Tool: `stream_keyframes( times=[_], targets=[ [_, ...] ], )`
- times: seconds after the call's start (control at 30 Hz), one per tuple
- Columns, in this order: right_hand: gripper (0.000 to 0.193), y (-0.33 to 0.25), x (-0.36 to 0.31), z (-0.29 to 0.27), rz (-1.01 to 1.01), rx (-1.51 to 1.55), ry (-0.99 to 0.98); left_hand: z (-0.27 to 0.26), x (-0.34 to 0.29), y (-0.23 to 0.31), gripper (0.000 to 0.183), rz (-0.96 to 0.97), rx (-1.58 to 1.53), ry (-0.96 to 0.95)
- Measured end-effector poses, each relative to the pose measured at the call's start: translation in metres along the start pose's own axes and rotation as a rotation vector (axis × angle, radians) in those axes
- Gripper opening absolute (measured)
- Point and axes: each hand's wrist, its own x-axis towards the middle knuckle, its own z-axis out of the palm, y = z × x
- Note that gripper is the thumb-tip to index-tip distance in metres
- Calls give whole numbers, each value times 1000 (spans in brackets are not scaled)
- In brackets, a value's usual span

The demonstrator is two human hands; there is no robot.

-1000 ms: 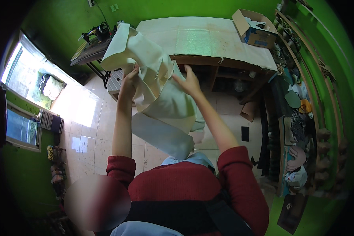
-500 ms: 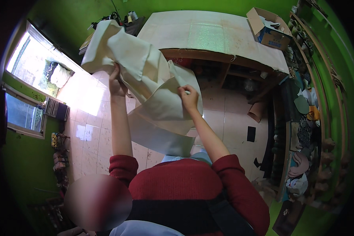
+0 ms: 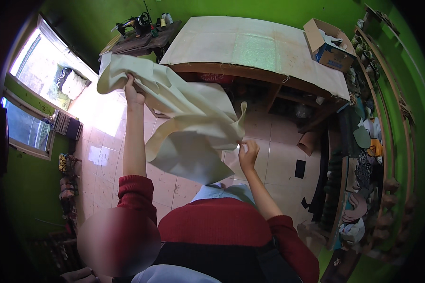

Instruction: Unfold and lay out a large piece of white fabric or leather on a work table.

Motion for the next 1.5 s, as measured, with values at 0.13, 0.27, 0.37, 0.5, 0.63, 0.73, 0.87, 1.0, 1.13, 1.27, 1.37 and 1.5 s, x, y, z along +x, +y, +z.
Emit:
stream_keyframes(
  times=[0.13,0.27,0.37,0.5,0.63,0.73,0.87,1.0,1.13,1.27,1.37,1.5],
  targets=[
    [7,28,10,-33,-6,118,-657,32,-10,19,32,-106,-30,-302],
    [16,39,79,-32,158,281,-466,35,-18,25,35,-185,-30,-524],
    [34,-8,141,-14,49,438,-470,37,-39,24,42,-259,19,-678],
    [87,-67,157,46,-202,345,-626,51,-75,36,42,-379,-199,-785],
    [68,-61,144,100,-317,89,-568,56,-87,68,45,-237,-187,-857],
    [27,-68,141,99,-14,329,-637,32,-56,96,44,-52,216,-507],
    [23,-48,170,49,-136,160,-388,-16,-16,119,39,380,700,-394],
    [17,-71,191,4,-533,-119,-71,-47,-4,105,43,479,1207,-158],
    [16,-82,174,-26,-528,-159,-61,-54,12,92,39,532,1051,-10],
    [21,-107,121,-40,-560,188,-588,-38,18,92,40,513,709,67],
    [34,-106,105,-40,-242,405,-1201,-9,0,93,49,132,110,-334],
    [74,-54,139,-8,-179,400,-396,31,-30,74,44,-89,-12,-507]
  ],
)
